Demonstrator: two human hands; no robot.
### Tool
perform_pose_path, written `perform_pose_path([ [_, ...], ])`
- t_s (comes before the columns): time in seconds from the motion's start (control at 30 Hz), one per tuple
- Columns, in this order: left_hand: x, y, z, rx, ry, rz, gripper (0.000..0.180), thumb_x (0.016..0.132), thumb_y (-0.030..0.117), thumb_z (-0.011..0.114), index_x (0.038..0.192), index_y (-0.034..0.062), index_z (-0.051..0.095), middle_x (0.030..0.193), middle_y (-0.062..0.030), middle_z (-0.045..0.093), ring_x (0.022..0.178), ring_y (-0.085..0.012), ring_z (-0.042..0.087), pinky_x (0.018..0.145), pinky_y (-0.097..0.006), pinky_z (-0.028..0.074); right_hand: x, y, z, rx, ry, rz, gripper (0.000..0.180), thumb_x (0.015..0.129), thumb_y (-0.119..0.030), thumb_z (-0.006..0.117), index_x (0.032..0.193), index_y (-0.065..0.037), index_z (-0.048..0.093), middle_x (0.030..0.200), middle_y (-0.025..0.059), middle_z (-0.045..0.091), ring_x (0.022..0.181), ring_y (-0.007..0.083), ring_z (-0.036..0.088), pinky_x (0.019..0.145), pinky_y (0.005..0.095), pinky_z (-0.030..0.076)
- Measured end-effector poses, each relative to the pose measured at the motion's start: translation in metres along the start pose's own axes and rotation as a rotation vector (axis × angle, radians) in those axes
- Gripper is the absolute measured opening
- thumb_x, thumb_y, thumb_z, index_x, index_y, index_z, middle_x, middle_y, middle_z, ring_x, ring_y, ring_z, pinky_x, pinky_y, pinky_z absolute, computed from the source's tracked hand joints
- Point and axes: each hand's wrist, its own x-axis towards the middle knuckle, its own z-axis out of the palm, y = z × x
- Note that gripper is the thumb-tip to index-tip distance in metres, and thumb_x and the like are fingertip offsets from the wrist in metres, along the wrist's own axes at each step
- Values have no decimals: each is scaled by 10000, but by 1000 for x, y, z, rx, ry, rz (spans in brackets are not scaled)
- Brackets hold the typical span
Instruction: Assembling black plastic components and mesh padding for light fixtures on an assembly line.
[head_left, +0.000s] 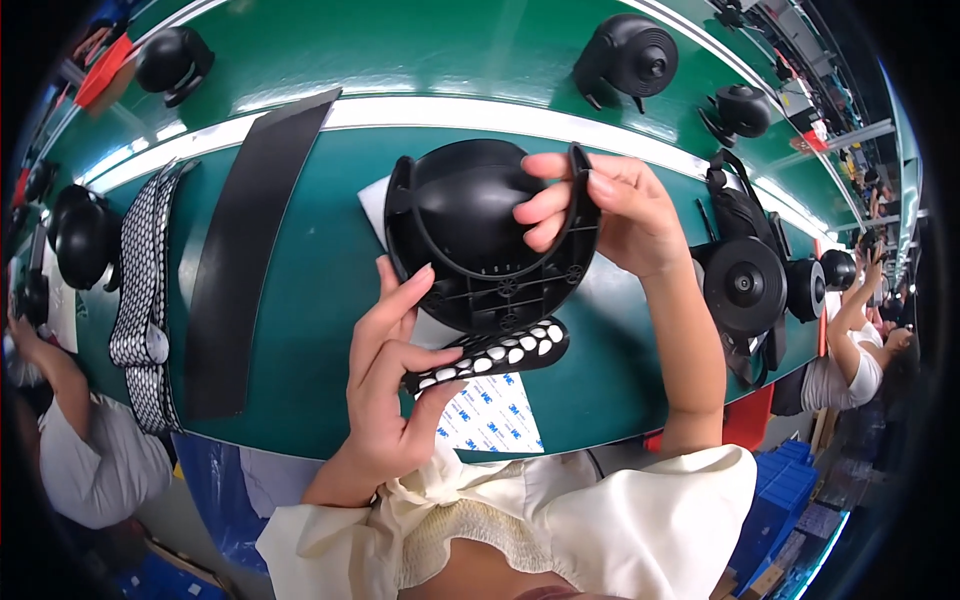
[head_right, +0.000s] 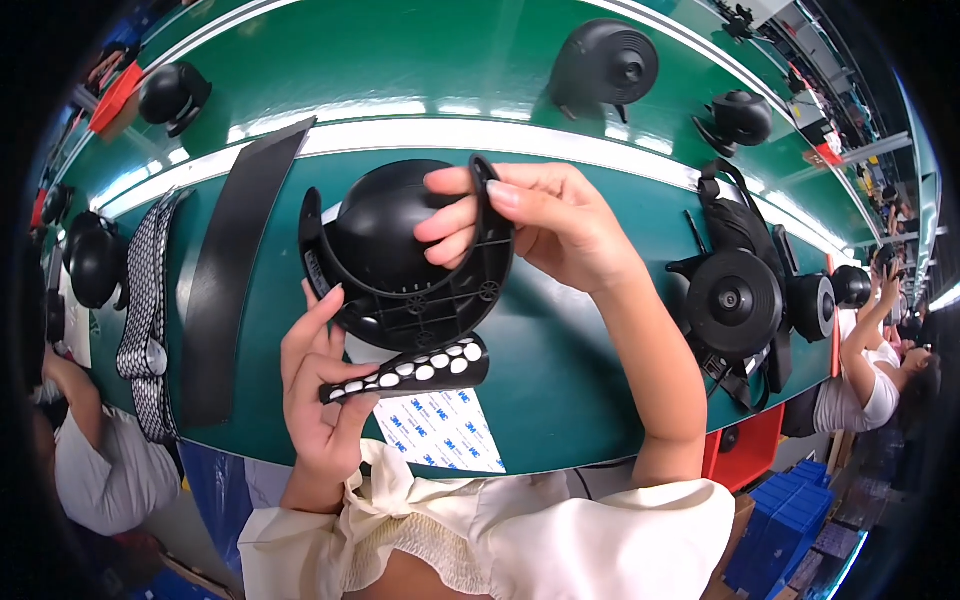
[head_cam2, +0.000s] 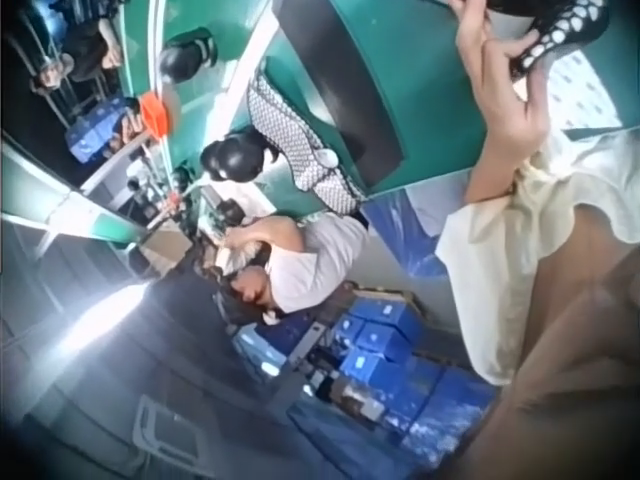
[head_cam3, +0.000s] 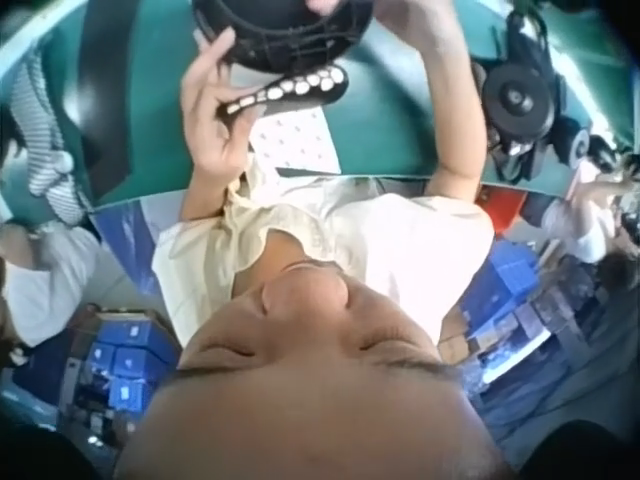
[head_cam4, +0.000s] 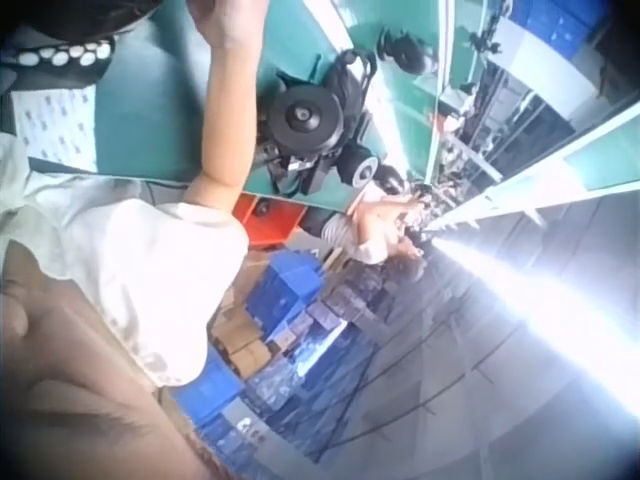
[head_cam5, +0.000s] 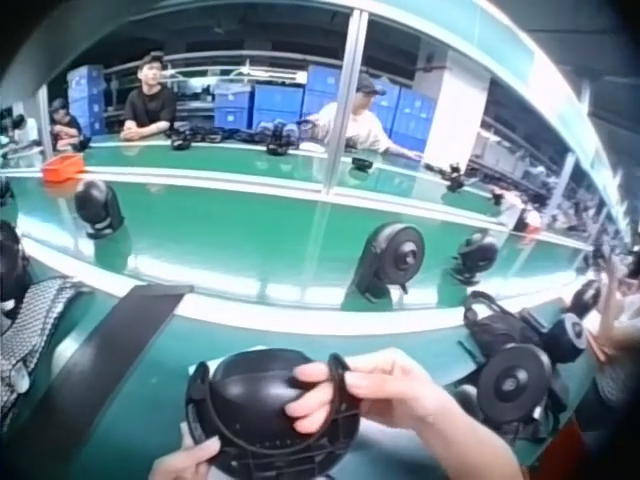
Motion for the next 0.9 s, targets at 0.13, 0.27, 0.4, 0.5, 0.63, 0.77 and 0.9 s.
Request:
perform_pose_path([
  [0.13, 1, -2, -1, -18, 2, -1, 120, 690, -67, 581, 778, -54, 501, 1244, -249, 312, 1230, -451, 130, 992, -499, 206, 6, 10, -5, 111, -101, -89, 471, 850, -203, 393, 1172, 138, 346, 1031, 282, 519, 895, 330, 573, 809, 378, 457],
  [0.27, 0, -2, -1, -35, 13, -1, 101, 704, -52, 581, 777, -53, 511, 1238, -246, 321, 1229, -455, 111, 994, -504, 188, 8, 13, 5, 160, 50, -102, 502, 837, -204, 402, 1169, 163, 315, 914, 265, 567, 757, 295, 611, 703, 330, 503],
  [0.4, -4, -2, 0, 122, 53, 80, 107, 680, -28, 595, 760, -50, 527, 1178, -252, 355, 1177, -389, 298, 911, -435, 345, 2, 9, 18, -59, 280, -97, 379, 848, -194, 388, 1029, 132, 458, 717, 185, 596, 570, 229, 599, 588, 274, 498],
  [0.5, -13, 6, -2, 226, 126, 215, 130, 663, -3, 597, 755, -39, 513, 979, -238, 484, 890, -295, 524, 705, -330, 452, -9, 6, 18, -868, 620, -237, 235, 831, -138, 469, 946, 47, 558, 787, 113, 614, 648, 214, 577, 642, 254, 445],
  [0.63, -13, -1, 7, -58, 105, 131, 143, 674, -38, 589, 771, -55, 485, 774, -209, 592, 635, -270, 605, 534, -290, 478, -33, -12, 72, -1404, 220, -611, 298, 683, -244, 637, 877, -22, 600, 828, 48, 580, 767, 191, 535, 642, 294, 379],
  [0.77, -10, 5, 5, 12, 70, 147, 179, 651, -42, 623, 788, -33, 507, 692, -144, 602, 572, -244, 604, 492, -265, 472, -29, 2, 88, -1401, 8, -519, 216, 642, -206, 654, 781, -56, 581, 719, 8, 521, 665, 168, 465, 571, 289, 285],
  [0.9, -10, 3, 4, 42, 66, 119, 162, 648, -21, 642, 766, -16, 531, 657, -117, 601, 551, -221, 600, 479, -249, 465, -29, 0, 94, -1317, 7, -392, 192, 593, -123, 695, 738, -60, 586, 706, 16, 521, 647, 178, 458, 567, 278, 300],
])
